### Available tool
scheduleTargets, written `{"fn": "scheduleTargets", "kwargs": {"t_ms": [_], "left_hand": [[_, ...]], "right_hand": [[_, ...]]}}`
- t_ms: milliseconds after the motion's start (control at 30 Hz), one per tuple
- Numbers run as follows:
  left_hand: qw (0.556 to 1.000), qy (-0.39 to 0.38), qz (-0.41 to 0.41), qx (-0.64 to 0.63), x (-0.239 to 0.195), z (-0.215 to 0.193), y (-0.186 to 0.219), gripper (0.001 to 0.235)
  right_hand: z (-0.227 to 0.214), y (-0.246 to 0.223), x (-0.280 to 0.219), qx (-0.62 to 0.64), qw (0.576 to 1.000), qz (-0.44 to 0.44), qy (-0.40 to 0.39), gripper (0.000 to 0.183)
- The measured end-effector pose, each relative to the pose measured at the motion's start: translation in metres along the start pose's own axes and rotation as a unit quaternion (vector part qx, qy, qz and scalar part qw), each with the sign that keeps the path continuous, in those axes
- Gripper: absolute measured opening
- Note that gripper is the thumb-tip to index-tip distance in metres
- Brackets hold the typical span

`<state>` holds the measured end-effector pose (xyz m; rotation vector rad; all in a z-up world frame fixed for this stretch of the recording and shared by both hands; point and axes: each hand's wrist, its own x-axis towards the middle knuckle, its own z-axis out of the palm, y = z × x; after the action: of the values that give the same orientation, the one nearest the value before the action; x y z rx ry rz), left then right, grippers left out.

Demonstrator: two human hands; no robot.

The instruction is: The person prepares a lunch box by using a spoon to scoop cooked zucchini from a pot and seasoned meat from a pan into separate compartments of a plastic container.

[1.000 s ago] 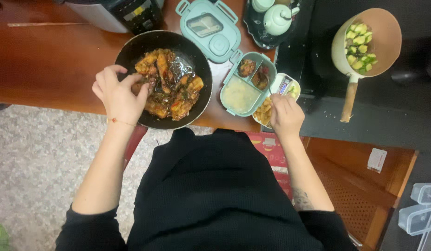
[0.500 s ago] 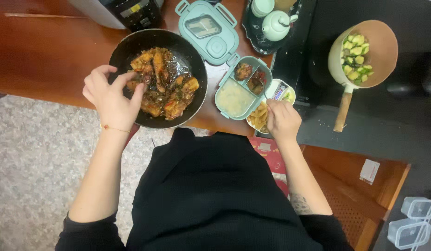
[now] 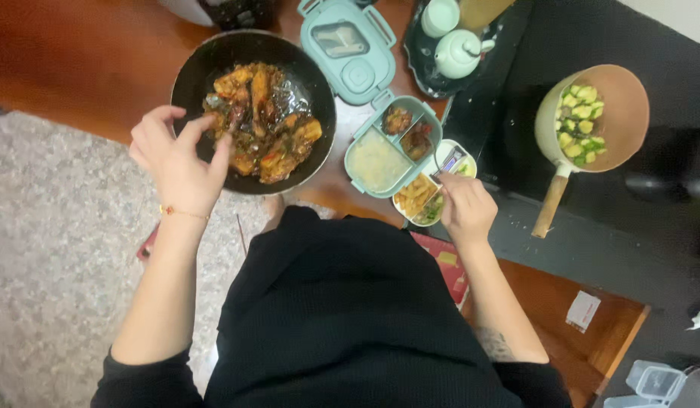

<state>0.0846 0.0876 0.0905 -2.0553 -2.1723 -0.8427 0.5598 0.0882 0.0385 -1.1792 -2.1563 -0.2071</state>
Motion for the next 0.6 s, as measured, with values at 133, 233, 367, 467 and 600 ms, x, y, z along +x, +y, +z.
{"fn": "scheduleTargets", "kwargs": {"t_ms": [133, 233, 367, 467, 600], "left_hand": [[1.0, -0.004, 0.018, -0.012, -0.011, 0.004, 0.018, 0.027], [0.992, -0.049, -0.006, -0.12, -0.042, 0.027, 0.058, 0.015], [0.875, -0.322, -0.188, -0.309, -0.068, 0.061, 0.126, 0.032], [0.803, -0.405, -0.28, -0.337, -0.098, 0.15, 0.118, 0.055], [0.736, -0.379, -0.398, -0.396, -0.102, 0.175, 0.138, 0.061]], "right_hand": [[0.0, 0.006, -0.01, 0.012, 1.0, -0.012, 0.0, 0.021], [-0.005, 0.003, -0.015, 0.036, 0.999, -0.003, 0.015, 0.022], [-0.004, 0.014, -0.014, 0.052, 0.998, -0.027, 0.027, 0.023], [-0.003, 0.014, -0.01, 0.046, 0.998, -0.025, 0.039, 0.024], [-0.003, 0.016, -0.018, 0.069, 0.996, -0.039, 0.034, 0.025]]}}
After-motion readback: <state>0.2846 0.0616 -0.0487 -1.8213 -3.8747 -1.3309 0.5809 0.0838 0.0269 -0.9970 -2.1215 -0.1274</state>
